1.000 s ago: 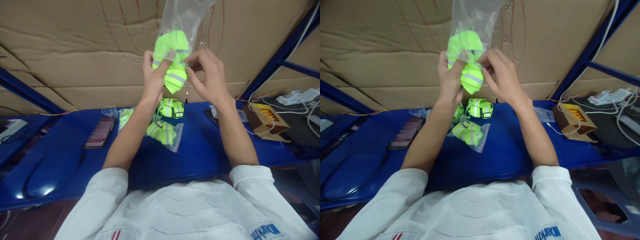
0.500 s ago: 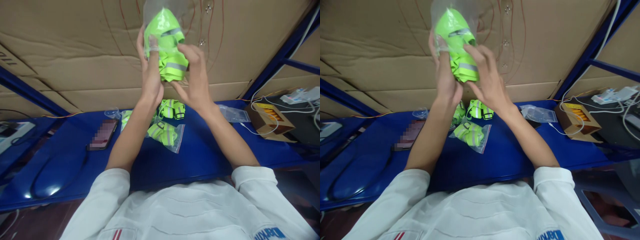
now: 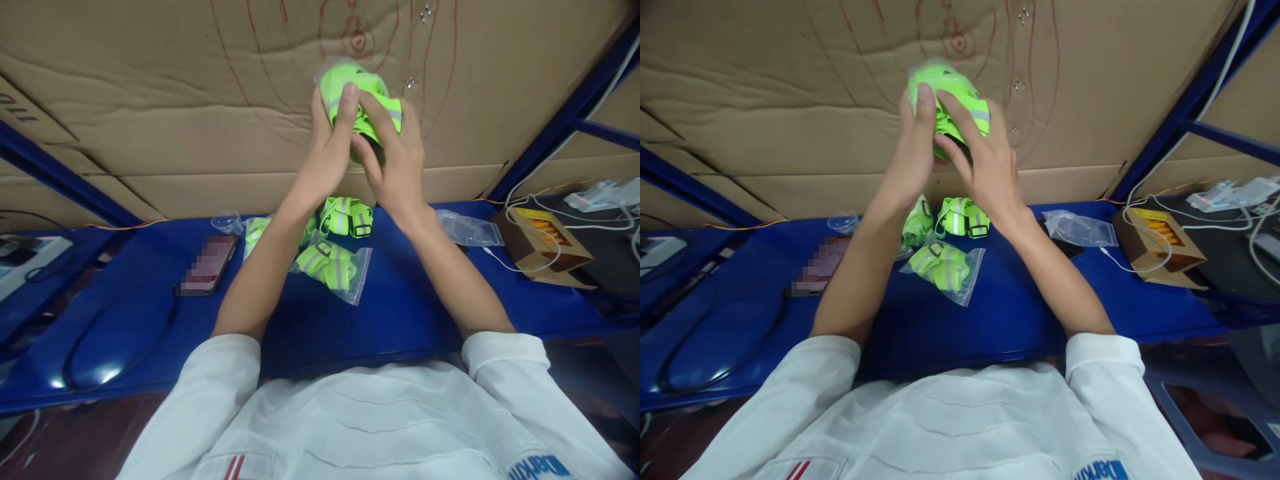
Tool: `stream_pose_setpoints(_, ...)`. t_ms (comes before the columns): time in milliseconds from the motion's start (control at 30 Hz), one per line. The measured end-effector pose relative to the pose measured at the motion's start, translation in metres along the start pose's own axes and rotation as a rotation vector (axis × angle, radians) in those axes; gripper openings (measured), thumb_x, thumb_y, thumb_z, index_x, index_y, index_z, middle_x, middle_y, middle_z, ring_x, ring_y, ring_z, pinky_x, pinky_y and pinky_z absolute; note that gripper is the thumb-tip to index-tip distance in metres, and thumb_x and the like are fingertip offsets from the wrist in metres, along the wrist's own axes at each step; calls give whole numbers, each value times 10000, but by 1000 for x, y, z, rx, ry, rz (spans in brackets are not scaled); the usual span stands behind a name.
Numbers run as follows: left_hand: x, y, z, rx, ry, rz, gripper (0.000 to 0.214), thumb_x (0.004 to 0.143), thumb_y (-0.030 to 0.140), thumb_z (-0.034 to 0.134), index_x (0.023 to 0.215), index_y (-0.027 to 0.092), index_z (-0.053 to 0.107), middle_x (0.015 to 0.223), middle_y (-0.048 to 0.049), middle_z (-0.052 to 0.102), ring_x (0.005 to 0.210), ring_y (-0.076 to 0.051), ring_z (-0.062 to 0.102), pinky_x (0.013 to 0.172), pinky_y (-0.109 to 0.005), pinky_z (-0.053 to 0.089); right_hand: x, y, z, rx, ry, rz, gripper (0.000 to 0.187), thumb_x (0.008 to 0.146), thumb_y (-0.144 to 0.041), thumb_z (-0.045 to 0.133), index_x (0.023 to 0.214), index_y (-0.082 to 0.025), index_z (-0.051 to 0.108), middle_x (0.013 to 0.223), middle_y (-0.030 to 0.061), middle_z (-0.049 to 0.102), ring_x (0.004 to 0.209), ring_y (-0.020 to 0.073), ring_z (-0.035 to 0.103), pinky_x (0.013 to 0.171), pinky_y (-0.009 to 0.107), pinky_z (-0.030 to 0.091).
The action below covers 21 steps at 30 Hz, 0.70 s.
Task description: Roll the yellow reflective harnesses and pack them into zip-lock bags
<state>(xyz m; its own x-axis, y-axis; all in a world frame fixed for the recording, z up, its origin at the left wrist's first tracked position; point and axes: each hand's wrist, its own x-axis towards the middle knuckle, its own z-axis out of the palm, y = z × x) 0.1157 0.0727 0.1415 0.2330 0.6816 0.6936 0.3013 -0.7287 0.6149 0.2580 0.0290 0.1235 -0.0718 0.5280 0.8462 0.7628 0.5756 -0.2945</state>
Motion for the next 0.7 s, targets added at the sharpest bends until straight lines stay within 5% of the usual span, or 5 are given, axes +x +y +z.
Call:
stream_pose_setpoints(133, -7, 3, -8, 5, 41, 92, 536, 1109, 509, 348, 1629, 387, 310, 1733, 85, 288, 1653, -139, 149, 1350, -368, 258, 4, -4, -12, 25, -110, 59, 535, 1069, -651, 405, 1549, -423, 471, 1522, 3, 542, 1410, 281, 506, 1165, 492, 516)
stream_pose_setpoints(333, -7, -1, -9, 28, 8, 113, 613, 1105, 630, 360, 1532, 216, 510, 1632, -21, 486, 1520, -192, 425, 1304, -375, 320, 7, 12, -19, 5, -321, -133, 818, 979, -675, 591, 1665, -357, 281, 1754, 19, 153, 1530, 360, 376, 1078, 512, 566)
stream_pose_setpoints(533, -9, 12, -36, -56, -262, 5, 965, 860, 977, 379, 1573, 338, 503, 917, -53, 727, 756, -231, 669, 792, -423, 550, 14, 10, -45, -22, -148, -224, 399, 1034, -582, 567, 1346, -335, 604, 1344, 43, 657, 1226, 290, 639, 1045, 447, 561)
stream_pose_setpoints(600, -14, 22, -54, 102, -219, 92, 894, 803, 945, 575, 1475, 356, 625, 757, -28, 645, 728, -230, 624, 816, -427, 537, 14, 3, -57, 40, -142, -232, 337, 1041, -584, 566, 1258, -332, 627, 1239, 11, 701, 1122, 244, 684, 1024, 398, 562)
stream_pose_setpoints(700, -18, 33, -73, 312, -39, 328, 981, 669, 942, 728, 1397, 286, 693, 1051, -69, 685, 1011, -290, 631, 1001, -423, 523, 11, -6, -67, 139, -160, -143, 342, 1026, -606, 591, 1225, -330, 629, 1205, -16, 702, 842, 178, 705, 745, 324, 581)
